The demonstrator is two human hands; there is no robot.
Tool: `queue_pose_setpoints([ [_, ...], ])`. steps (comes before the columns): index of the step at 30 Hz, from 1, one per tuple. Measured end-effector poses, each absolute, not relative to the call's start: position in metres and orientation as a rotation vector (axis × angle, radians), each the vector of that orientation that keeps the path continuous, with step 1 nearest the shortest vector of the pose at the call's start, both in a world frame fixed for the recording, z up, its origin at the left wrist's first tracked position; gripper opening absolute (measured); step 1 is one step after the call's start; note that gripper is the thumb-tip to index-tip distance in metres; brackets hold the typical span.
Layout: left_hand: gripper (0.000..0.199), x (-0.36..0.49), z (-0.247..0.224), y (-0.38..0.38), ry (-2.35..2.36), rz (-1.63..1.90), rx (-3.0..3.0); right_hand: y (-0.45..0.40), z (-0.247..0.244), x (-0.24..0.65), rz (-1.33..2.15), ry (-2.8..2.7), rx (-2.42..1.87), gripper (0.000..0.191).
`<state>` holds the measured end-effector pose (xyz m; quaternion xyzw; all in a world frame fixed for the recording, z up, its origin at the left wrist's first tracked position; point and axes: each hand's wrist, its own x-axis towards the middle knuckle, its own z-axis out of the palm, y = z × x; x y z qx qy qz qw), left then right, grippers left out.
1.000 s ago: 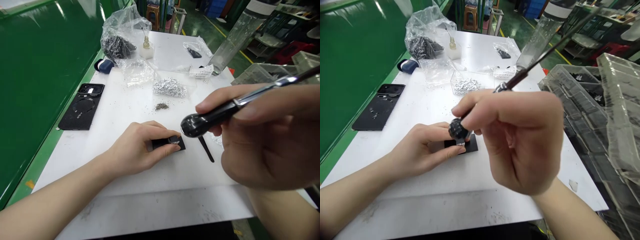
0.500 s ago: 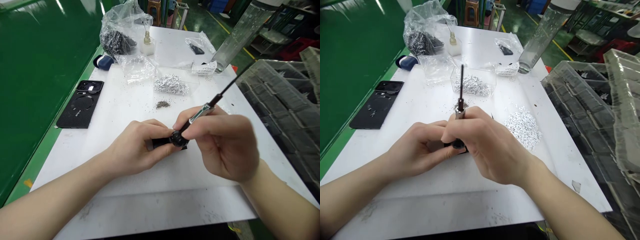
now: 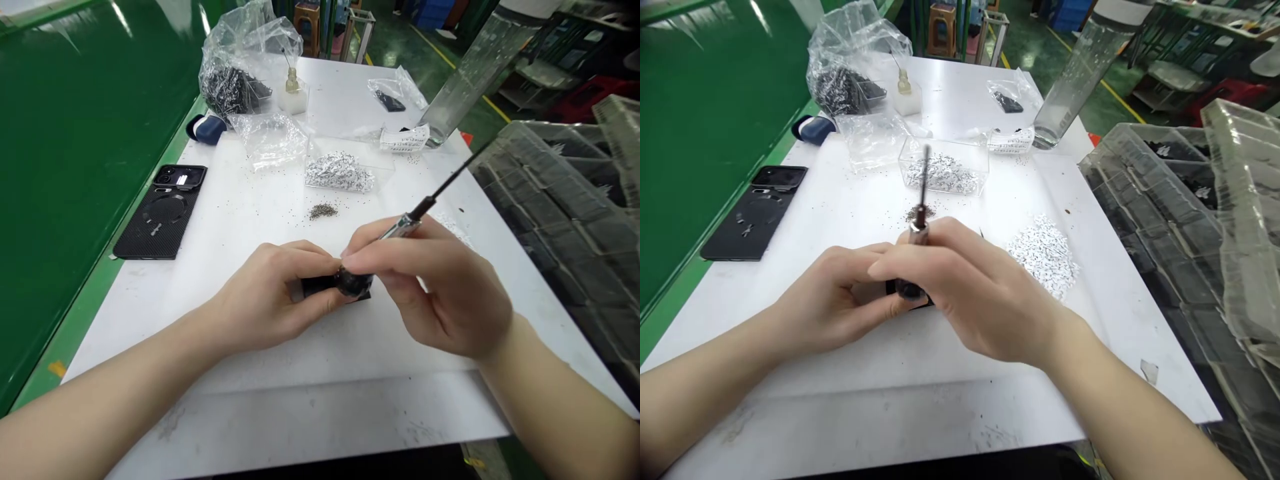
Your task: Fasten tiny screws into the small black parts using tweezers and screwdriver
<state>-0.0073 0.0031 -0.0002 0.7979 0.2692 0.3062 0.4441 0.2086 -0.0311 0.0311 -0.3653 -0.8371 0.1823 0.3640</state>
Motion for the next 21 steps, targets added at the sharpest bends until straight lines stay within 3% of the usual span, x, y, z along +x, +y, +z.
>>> queue_pose_setpoints([
  [4, 0.014, -0.007, -0.001, 0.003, 0.696, 0.748, 2.012, -0.026, 0.033, 0.208, 0.378, -2.074, -0.797, 0.035],
  [10, 0.01, -0.008, -0.001, 0.003, 0.711, 0.766, 2.058, -0.023, 0.024, 0.208, 0.283, -2.098, -0.747, 0.029],
  [14, 0.025, -0.009, -0.002, 0.002, 0.752, 0.808, 2.033, -0.023, 0.023, 0.211, 0.184, -1.816, -0.81, 0.029],
  [21, 0.007, -0.006, -0.002, -0.004, 0.685, 0.959, 2.088, -0.008, 0.015, 0.242, 0.653, -2.034, -1.244, 0.01],
])
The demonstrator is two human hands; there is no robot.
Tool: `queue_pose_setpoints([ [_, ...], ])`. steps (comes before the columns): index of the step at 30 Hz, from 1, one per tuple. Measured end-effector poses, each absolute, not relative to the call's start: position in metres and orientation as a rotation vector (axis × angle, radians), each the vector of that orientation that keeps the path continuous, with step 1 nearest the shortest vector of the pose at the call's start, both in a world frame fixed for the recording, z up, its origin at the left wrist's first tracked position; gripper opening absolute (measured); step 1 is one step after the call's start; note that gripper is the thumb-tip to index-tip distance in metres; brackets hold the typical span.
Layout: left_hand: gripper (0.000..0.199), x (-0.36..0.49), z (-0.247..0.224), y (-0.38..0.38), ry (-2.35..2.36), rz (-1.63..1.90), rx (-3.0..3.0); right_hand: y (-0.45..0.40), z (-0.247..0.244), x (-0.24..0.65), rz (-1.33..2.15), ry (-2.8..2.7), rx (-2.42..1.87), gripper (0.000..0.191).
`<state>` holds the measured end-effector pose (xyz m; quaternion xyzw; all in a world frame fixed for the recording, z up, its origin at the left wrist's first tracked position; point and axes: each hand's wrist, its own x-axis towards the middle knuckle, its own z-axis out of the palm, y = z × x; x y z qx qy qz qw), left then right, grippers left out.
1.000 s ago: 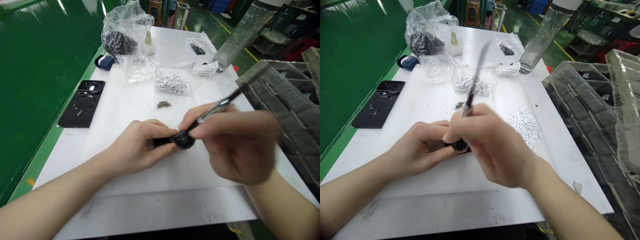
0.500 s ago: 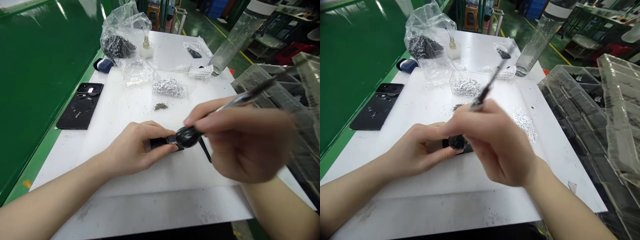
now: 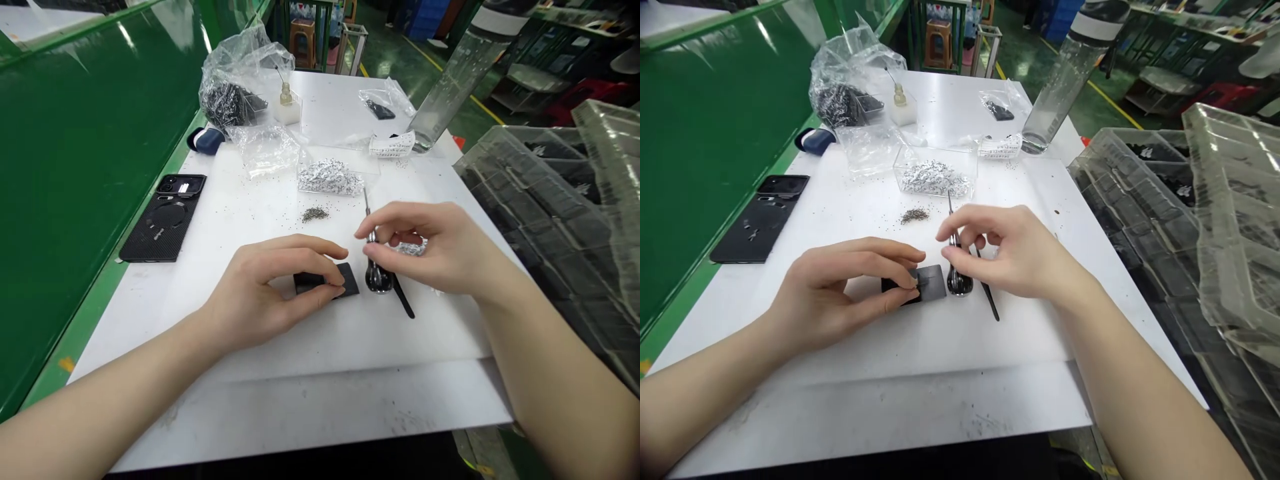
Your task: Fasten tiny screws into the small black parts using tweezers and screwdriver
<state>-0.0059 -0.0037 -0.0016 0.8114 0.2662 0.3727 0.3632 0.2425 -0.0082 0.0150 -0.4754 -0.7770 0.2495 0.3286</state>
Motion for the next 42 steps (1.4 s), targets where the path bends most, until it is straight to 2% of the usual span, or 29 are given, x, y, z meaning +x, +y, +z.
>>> queue_pose_setpoints([
  [5, 0.016, -0.005, 0.002, -0.008, 0.743, 1.058, 1.891, -0.001, 0.012, 0.25, 0.941, -2.266, -1.267, 0.011],
  [10, 0.023, -0.004, 0.011, -0.009, 0.795, 1.141, 1.681, -0.002, 0.017, 0.246, 0.94, -2.329, -1.253, 0.013],
  [13, 0.017, -0.002, 0.028, -0.009, 0.987, 1.202, 1.609, 0.001, 0.02, 0.249, 0.885, -2.307, -1.261, 0.018],
  [17, 0.016, 0.009, 0.057, 0.003, 1.291, 1.259, 1.778, 0.008, 0.022, 0.265, 0.688, -2.188, -1.428, 0.019],
  [21, 0.019, 0.024, 0.069, 0.041, 1.374, 1.21, 1.968, 0.016, 0.022, 0.29, 0.556, -2.11, -1.583, 0.017],
  [25, 0.024, 0.034, 0.06, 0.093, 1.447, 1.027, 2.255, 0.02, 0.019, 0.305, 0.657, -2.175, -1.581, 0.013],
  [31, 0.018, 0.039, 0.043, 0.134, 1.453, 0.964, 2.367, 0.019, 0.019, 0.303, 0.814, -2.205, -1.545, 0.014],
  [37, 0.018, 0.028, 0.051, 0.087, 1.26, 1.148, 2.333, 0.019, 0.022, 0.303, 0.868, -2.171, -1.511, 0.011],
  [42, 0.016, 0.004, 0.039, 0.027, 0.99, 1.079, 2.323, 0.018, 0.024, 0.303, 0.872, -2.076, -1.505, 0.011],
])
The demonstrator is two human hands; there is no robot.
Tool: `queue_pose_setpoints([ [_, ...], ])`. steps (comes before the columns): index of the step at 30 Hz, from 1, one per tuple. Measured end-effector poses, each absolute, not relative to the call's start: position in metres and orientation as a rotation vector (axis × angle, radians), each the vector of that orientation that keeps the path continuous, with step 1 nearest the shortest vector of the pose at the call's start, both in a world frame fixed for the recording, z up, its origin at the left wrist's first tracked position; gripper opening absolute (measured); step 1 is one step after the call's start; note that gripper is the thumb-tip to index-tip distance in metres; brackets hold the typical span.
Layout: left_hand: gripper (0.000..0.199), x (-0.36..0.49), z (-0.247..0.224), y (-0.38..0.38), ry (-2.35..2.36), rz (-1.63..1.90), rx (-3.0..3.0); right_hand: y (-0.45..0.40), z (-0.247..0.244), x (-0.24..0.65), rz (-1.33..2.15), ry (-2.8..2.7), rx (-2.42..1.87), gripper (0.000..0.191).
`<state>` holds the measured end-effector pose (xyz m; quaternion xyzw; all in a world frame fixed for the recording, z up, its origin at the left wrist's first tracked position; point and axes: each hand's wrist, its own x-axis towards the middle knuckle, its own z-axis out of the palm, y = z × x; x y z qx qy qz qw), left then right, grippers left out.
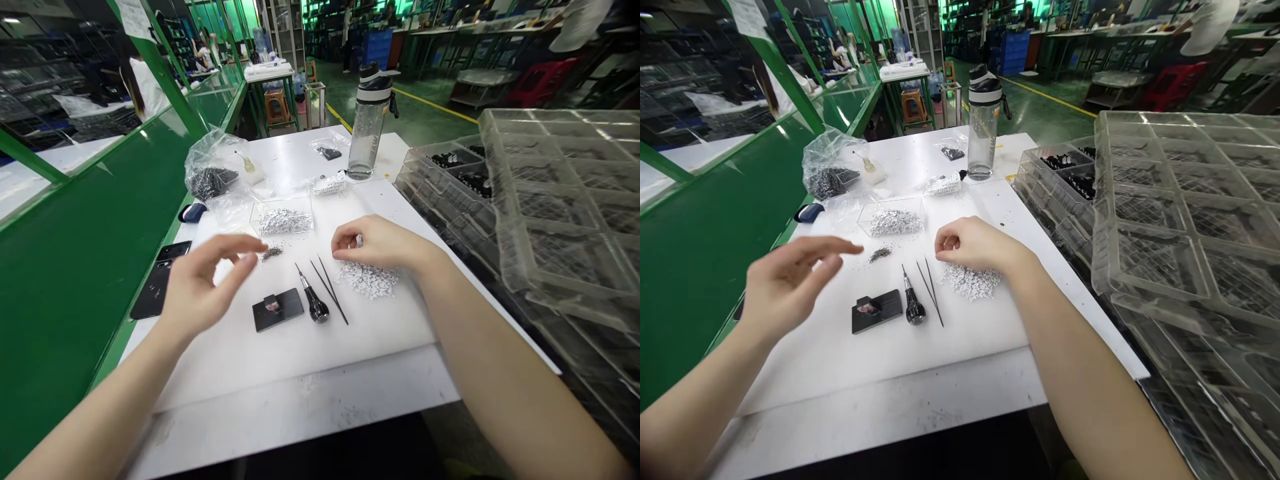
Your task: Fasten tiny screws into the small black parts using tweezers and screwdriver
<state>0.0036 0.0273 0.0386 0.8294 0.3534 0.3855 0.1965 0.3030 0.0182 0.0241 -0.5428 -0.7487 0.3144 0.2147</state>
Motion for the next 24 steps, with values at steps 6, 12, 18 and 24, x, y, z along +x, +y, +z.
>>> queue_pose_setpoints([
  [6, 0.036, -0.009, 0.011, 0.005, 0.709, 0.921, 2.373, 0.015, 0.026, 0.296, 0.816, -1.988, -1.521, 0.022],
  [12, 0.027, 0.0, 0.005, 0.0, 0.763, 0.806, 2.281, 0.013, 0.027, 0.301, 0.823, -1.985, -1.587, 0.013],
  [18, 0.02, -0.003, 0.001, 0.008, 0.812, 0.691, 2.168, 0.01, 0.029, 0.295, 0.757, -1.853, -1.57, 0.011],
  [24, 0.025, -0.005, -0.002, 0.014, 0.799, 0.671, 2.113, -0.005, 0.029, 0.254, 0.868, -1.766, -1.112, 0.007],
])
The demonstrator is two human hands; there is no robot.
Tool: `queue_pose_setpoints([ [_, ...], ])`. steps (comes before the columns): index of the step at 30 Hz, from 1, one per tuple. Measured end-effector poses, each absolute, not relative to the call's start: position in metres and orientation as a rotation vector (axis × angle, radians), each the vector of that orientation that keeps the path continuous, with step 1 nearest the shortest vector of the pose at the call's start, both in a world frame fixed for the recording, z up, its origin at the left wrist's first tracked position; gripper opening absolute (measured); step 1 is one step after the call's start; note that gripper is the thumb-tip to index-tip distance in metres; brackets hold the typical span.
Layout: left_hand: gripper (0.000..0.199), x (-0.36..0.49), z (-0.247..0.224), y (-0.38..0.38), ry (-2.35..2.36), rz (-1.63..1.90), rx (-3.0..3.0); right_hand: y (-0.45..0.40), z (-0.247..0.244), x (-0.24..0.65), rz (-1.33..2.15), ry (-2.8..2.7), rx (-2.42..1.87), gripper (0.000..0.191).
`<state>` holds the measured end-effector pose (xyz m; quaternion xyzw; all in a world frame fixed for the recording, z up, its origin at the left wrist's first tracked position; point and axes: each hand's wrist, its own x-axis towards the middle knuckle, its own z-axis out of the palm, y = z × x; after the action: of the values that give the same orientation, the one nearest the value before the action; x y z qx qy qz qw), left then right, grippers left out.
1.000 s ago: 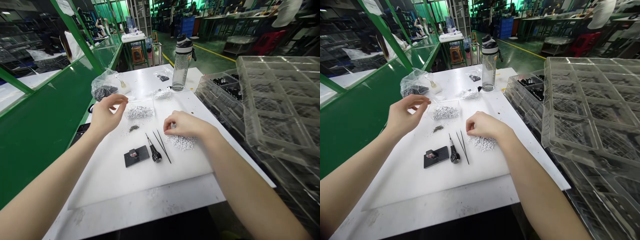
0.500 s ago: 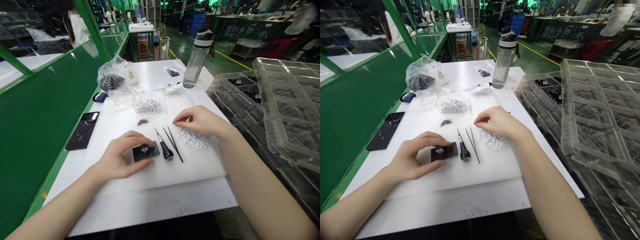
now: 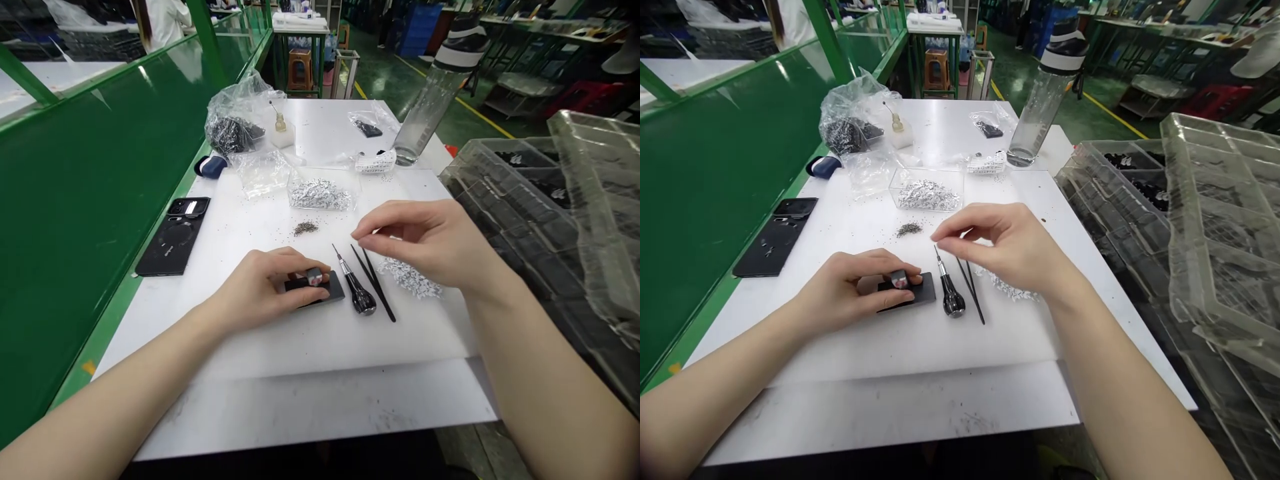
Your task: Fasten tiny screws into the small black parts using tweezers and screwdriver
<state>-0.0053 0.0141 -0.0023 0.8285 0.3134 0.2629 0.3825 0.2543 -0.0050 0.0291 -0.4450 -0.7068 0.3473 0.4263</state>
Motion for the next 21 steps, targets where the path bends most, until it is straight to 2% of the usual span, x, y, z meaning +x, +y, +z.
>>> queue_pose_setpoints([
  [6, 0.02, -0.005, -0.005, 0.016, 0.775, 0.715, 2.044, -0.015, 0.023, 0.227, 0.998, -1.854, -0.971, 0.022],
  [13, 0.022, -0.003, -0.002, 0.017, 0.774, 0.671, 1.977, -0.015, 0.012, 0.217, 0.953, -1.585, -1.156, 0.012],
  [21, 0.019, -0.003, -0.003, 0.017, 0.755, 0.629, 1.91, -0.022, 0.017, 0.215, 0.737, -1.744, -1.058, 0.024],
])
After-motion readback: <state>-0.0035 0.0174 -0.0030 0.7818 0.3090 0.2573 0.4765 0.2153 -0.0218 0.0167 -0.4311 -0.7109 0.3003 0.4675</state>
